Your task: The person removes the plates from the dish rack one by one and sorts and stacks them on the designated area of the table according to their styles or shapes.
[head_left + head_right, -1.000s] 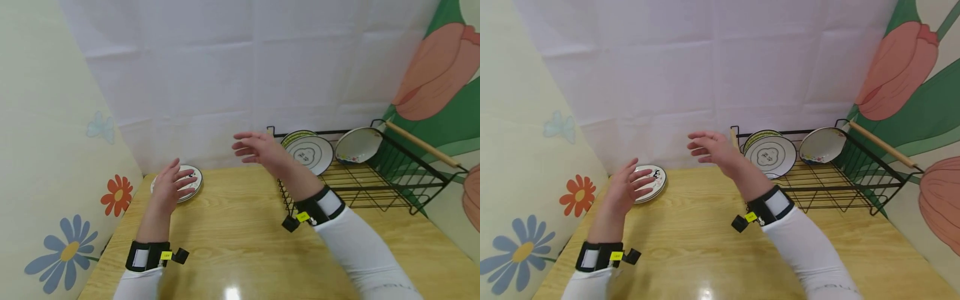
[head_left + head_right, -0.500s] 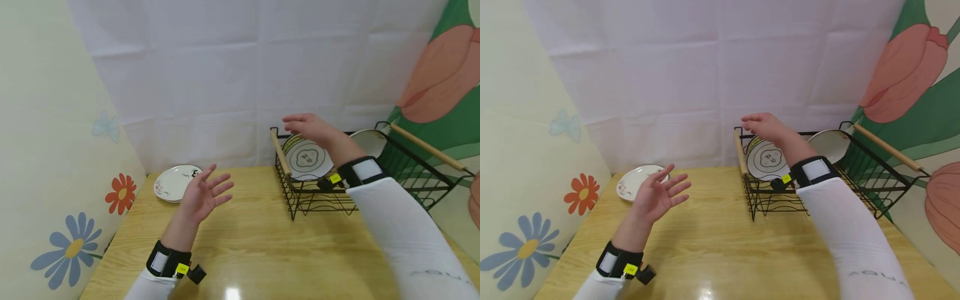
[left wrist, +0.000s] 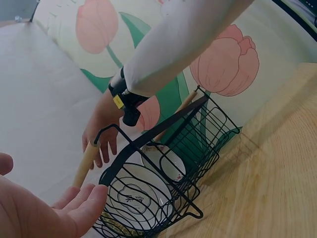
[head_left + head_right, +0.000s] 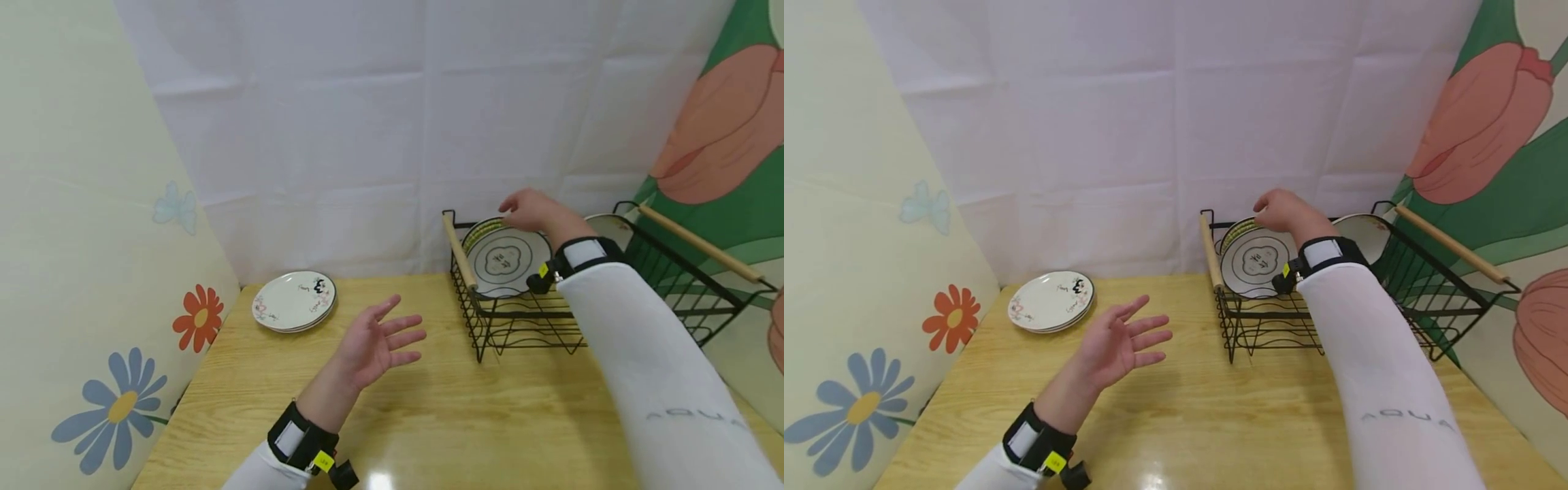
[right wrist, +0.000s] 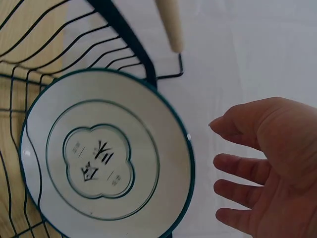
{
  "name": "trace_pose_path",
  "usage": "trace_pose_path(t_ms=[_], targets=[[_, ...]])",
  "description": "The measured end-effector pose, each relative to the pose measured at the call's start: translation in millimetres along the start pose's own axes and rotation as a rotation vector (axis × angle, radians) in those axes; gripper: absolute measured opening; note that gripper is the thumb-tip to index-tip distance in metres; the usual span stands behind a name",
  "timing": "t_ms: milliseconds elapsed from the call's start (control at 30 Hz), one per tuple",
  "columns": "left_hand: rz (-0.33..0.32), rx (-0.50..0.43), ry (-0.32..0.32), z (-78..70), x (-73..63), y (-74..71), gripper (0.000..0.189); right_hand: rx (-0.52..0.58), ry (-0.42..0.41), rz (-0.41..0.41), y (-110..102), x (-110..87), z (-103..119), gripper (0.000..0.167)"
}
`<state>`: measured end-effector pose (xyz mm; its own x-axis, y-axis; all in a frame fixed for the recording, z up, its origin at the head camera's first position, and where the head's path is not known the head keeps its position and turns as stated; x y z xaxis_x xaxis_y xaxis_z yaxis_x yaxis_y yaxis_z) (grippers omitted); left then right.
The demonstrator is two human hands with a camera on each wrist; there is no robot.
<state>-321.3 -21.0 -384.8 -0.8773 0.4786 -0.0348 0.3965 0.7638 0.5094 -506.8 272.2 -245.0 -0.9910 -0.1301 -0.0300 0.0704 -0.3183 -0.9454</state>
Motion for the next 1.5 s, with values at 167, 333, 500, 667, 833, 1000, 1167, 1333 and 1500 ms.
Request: trace_pose_path(t_ms=[167, 333, 500, 667, 833, 1000, 1167, 1333, 1500], targets=[[-0.008, 0.015, 0.0, 1.9, 2.3, -1.1, 0.06, -0.025, 0.031, 0.011, 11, 8.7, -11, 0.046], [-0.02, 0.014, 0.0, 1.4, 3.6, -2.2, 0.06, -0.027, 0.066, 0.017, 20, 12.3, -19, 0.044], [-0.029, 0.025, -0.006, 1.7, 4.4, -3.4, 0.06, -0.017, 0.106, -0.003, 24, 10.3, -23, 0.042], [-0.035, 0.035, -0.009, 1.1, 4.6, -5.0, 0.061, -0.019, 0.109, -0.026, 26, 9.1, -22, 0.042], [-0.042, 0.033, -0.013, 2.0, 4.7, -7.8, 0.06, -0.034, 0.094, -0.021, 31, 11.1, -22, 0.04], [-0.042, 0.032, -0.012, 2.8, 4.3, -8.8, 0.06, -0.086, 0.073, 0.016, 40, 14.2, -25, 0.041], [-0.042, 0.029, -0.007, 2.3, 4.3, -9.3, 0.06, -0.115, 0.059, 0.019, 41, 15.5, -25, 0.044], [-0.045, 0.032, -0.007, 1.2, 4.3, -9.6, 0.06, -0.113, 0.067, 0.024, 42, 14.9, -25, 0.044], [-0.047, 0.047, -0.005, -1.2, 4.0, -9.3, 0.059, -0.113, 0.054, 0.023, 42, 14.9, -25, 0.045]])
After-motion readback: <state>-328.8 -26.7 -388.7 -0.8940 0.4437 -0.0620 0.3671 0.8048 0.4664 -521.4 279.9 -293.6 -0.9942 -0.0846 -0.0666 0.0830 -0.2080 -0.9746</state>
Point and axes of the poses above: each hand's wrist, its own x-axis towards the middle knuckle, its own y-axis out of the palm, z = x × y, the point moved 8 cm from there along x, towards the middle knuckle, and after that the axes turned 3 degrees about y, right-handed, at the moved point
